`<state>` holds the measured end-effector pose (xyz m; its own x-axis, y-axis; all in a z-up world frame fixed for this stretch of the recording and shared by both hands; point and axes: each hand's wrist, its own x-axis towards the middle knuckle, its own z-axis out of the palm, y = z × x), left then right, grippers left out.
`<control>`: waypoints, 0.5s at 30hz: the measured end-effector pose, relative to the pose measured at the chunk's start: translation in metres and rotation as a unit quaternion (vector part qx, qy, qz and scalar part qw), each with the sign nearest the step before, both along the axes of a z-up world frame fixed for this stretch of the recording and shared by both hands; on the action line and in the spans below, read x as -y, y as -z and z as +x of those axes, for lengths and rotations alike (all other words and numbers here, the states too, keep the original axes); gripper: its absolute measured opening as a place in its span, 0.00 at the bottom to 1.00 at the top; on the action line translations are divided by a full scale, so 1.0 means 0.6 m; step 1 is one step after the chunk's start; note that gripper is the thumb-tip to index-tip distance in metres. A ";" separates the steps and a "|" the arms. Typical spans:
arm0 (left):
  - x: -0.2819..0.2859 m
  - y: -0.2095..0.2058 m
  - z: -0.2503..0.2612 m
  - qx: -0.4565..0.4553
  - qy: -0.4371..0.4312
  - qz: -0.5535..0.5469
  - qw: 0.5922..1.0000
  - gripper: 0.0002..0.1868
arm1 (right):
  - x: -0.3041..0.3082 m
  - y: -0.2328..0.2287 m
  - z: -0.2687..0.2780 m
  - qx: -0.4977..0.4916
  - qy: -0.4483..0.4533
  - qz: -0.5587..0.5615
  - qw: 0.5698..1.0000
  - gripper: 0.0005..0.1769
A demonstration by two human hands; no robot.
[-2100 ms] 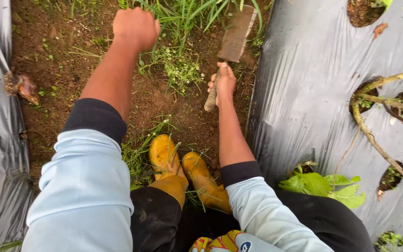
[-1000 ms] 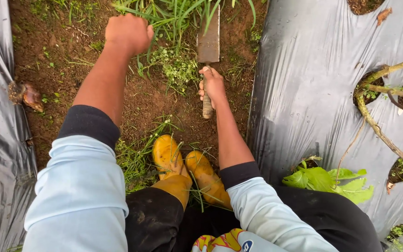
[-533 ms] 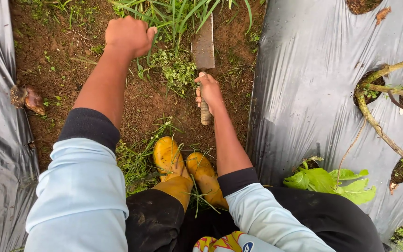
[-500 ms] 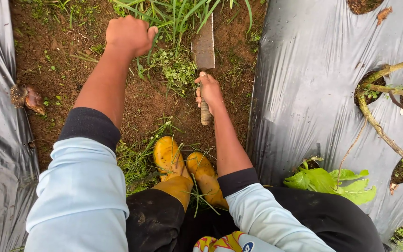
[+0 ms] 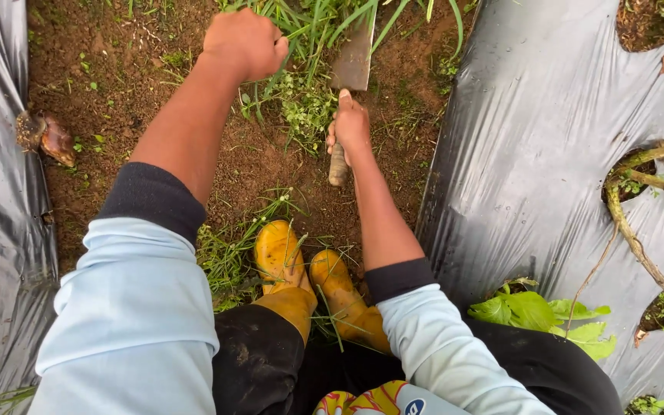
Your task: The person uses a hand hoe to cut and remove weeds growing along the edge of a plastic-covered garden bed. They repeatedly chop the grass and pull the clumps away by hand, clearing the soil between the rows.
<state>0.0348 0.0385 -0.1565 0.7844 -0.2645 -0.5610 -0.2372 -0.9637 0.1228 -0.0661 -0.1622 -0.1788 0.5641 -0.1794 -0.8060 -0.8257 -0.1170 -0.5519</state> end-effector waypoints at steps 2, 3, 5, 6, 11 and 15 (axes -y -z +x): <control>-0.001 0.000 0.001 -0.004 -0.003 -0.020 1.000 0.29 | -0.002 0.007 0.014 -0.008 0.018 0.008 1.000 0.19; -0.003 -0.002 0.000 -0.002 0.002 -0.012 1.000 0.30 | -0.004 0.011 0.011 0.006 0.012 0.009 1.000 0.19; 0.007 -0.013 -0.003 0.003 0.011 -0.008 1.000 0.31 | 0.002 0.007 -0.010 0.024 0.011 0.007 1.000 0.20; 0.006 -0.023 0.000 -0.011 0.001 -0.011 1.000 0.29 | -0.001 -0.001 -0.018 0.034 -0.005 0.010 0.999 0.22; 0.002 -0.005 0.012 0.000 -0.010 -0.036 0.999 0.28 | -0.014 -0.015 -0.066 0.000 -0.015 0.001 1.000 0.23; -0.002 -0.014 -0.002 -0.034 -0.017 -0.037 0.999 0.26 | -0.025 -0.023 -0.023 -0.005 -0.045 -0.023 0.999 0.25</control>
<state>0.0336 0.0396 -0.1484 0.7542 -0.2800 -0.5940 -0.1922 -0.9591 0.2080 -0.0799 -0.1471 -0.1650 0.5711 -0.1654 -0.8040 -0.8165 -0.2156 -0.5356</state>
